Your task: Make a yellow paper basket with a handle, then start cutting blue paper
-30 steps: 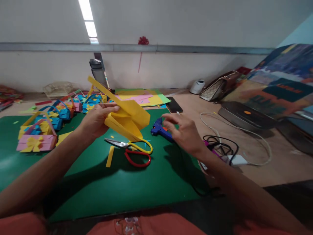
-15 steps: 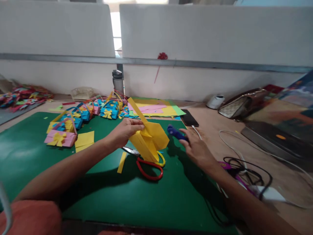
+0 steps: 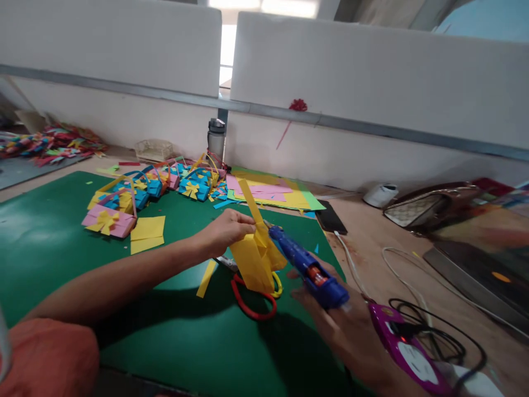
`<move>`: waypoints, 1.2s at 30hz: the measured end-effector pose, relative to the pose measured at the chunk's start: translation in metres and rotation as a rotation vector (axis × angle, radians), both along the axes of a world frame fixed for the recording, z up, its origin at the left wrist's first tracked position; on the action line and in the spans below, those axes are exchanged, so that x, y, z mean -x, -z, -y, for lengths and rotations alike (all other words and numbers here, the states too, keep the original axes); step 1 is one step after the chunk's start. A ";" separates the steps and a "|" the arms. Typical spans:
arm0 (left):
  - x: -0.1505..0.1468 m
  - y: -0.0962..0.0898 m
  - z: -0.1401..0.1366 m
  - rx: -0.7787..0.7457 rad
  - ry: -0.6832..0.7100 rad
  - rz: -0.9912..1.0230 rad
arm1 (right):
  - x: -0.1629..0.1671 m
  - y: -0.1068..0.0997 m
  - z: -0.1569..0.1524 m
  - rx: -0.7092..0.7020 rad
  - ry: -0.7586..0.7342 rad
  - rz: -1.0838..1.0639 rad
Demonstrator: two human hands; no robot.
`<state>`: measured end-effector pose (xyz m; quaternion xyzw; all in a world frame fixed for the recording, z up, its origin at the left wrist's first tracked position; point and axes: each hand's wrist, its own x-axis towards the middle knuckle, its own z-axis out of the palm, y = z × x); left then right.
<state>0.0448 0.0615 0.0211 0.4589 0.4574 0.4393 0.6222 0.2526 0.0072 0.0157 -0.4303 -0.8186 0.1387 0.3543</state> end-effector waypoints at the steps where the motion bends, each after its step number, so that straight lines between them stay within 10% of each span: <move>1: 0.000 0.000 0.001 -0.006 -0.001 -0.014 | 0.001 0.002 0.001 0.025 -0.015 0.003; 36: 0.000 0.009 0.001 -0.094 0.087 -0.060 | -0.003 0.015 0.002 -0.025 -0.011 0.099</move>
